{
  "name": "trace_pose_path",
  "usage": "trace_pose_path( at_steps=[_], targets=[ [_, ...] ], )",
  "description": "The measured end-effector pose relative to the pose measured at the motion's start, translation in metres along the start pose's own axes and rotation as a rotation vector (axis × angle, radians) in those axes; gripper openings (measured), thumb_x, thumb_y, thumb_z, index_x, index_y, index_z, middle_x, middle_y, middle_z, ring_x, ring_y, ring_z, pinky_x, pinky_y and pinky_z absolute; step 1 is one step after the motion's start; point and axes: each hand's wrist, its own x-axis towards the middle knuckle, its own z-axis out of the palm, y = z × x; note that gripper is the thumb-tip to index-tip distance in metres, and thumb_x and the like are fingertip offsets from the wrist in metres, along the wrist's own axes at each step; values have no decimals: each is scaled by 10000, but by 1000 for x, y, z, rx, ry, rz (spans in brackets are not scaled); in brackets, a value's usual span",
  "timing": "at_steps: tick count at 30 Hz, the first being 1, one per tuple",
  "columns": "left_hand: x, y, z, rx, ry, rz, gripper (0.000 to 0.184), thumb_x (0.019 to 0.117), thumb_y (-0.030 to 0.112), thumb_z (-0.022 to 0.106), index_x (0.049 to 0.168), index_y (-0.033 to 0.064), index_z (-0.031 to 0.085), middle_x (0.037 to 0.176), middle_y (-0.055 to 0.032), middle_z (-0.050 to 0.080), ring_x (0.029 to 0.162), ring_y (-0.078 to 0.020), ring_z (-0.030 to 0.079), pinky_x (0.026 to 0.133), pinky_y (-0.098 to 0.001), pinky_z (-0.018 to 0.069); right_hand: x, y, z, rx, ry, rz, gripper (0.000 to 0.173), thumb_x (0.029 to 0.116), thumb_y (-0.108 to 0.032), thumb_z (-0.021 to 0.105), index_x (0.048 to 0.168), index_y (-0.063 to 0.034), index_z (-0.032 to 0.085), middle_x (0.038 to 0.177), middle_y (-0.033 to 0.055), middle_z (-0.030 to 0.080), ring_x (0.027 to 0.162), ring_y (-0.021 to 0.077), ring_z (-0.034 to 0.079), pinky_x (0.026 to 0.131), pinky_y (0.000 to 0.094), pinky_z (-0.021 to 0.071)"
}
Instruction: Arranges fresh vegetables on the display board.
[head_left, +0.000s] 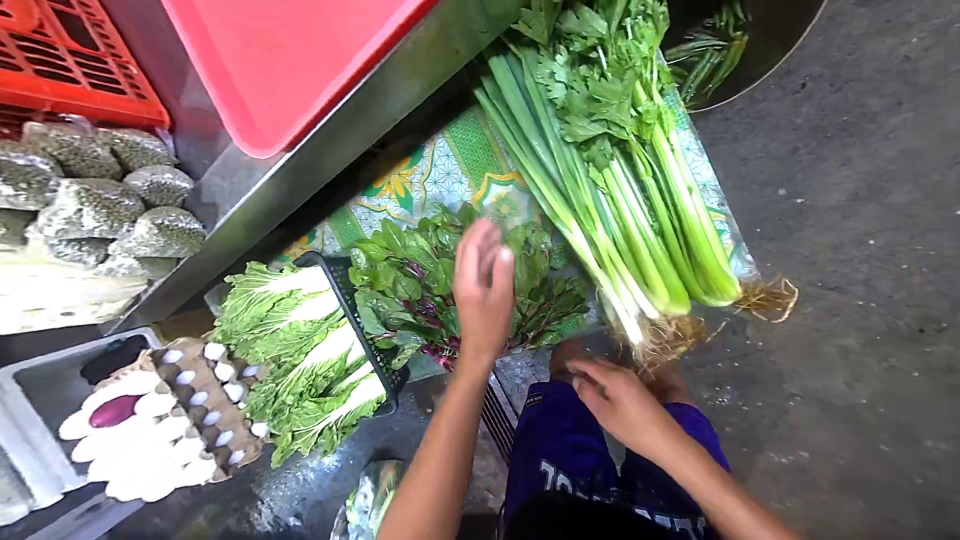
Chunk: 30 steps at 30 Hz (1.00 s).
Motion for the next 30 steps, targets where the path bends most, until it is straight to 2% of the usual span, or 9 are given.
trace_pose_path(
  at_steps=[3,8,11,14,18,21,24,27,30],
  targets=[
    [-70,-26,-7,39,-47,-174,419,1017,124,558,1388,-69,531,1340,-223,617,1172,-275,664,1003,-427,569,23,7,19,86,-145,151,383,1052,-208,496,1373,-47,630,1253,140,696,1073,218,697,987,421,547],
    [-147,-70,12,411,-76,-256,578,913,72,627,1463,-45,492,1496,-260,499,1389,-383,498,1129,-521,439,41,10,25,158,-132,207,373,1038,-151,503,1374,-32,613,1277,128,690,1148,184,679,1026,385,537],
    [-155,-88,17,608,-35,-226,663,841,28,641,1487,0,491,1465,-243,539,1308,-429,556,1031,-612,468,44,15,27,202,-105,255,360,1038,-145,508,1363,-36,619,1252,114,698,1091,158,695,968,357,568],
    [-151,-97,19,631,-52,-231,681,841,17,647,1503,27,489,1241,-228,657,1122,-419,643,916,-592,520,43,13,31,261,-99,322,347,1031,-111,513,1354,-28,611,1243,114,698,1054,178,709,909,362,595],
    [-153,-85,5,181,-237,-404,490,926,69,662,1409,28,596,1281,-187,675,1221,-314,629,1074,-473,489,24,-1,29,236,-41,258,337,1017,-109,512,1322,-20,626,1227,97,709,1028,165,717,896,341,603],
    [-163,-75,-7,-303,-266,-445,412,919,78,698,1315,-19,642,1232,-139,692,1113,-165,679,995,-335,560,-2,-22,19,122,50,100,315,1002,-154,549,1270,-36,664,1182,71,721,980,135,716,873,324,608],
    [-170,-61,-1,-643,-189,-327,408,900,11,708,1289,-74,618,1140,-105,731,1036,-131,710,943,-322,593,-25,-46,8,4,136,-150,311,1017,-219,581,1260,-58,691,1180,66,709,991,100,704,858,278,615],
    [-155,-52,28,-781,-90,-318,410,903,11,695,1294,-75,605,1108,-83,739,1019,-124,709,931,-326,592,-19,-55,-11,-5,151,-255,303,1027,-210,573,1253,-45,690,1287,105,659,1053,132,691,880,294,615],
    [-127,-67,68,-785,0,-474,350,920,-2,663,1256,-75,593,1061,-110,726,992,-145,701,923,-339,581,2,-41,-34,-90,200,-224,324,1018,-193,551,1279,-46,675,1240,98,673,1010,125,689,867,298,603]
  ],
)
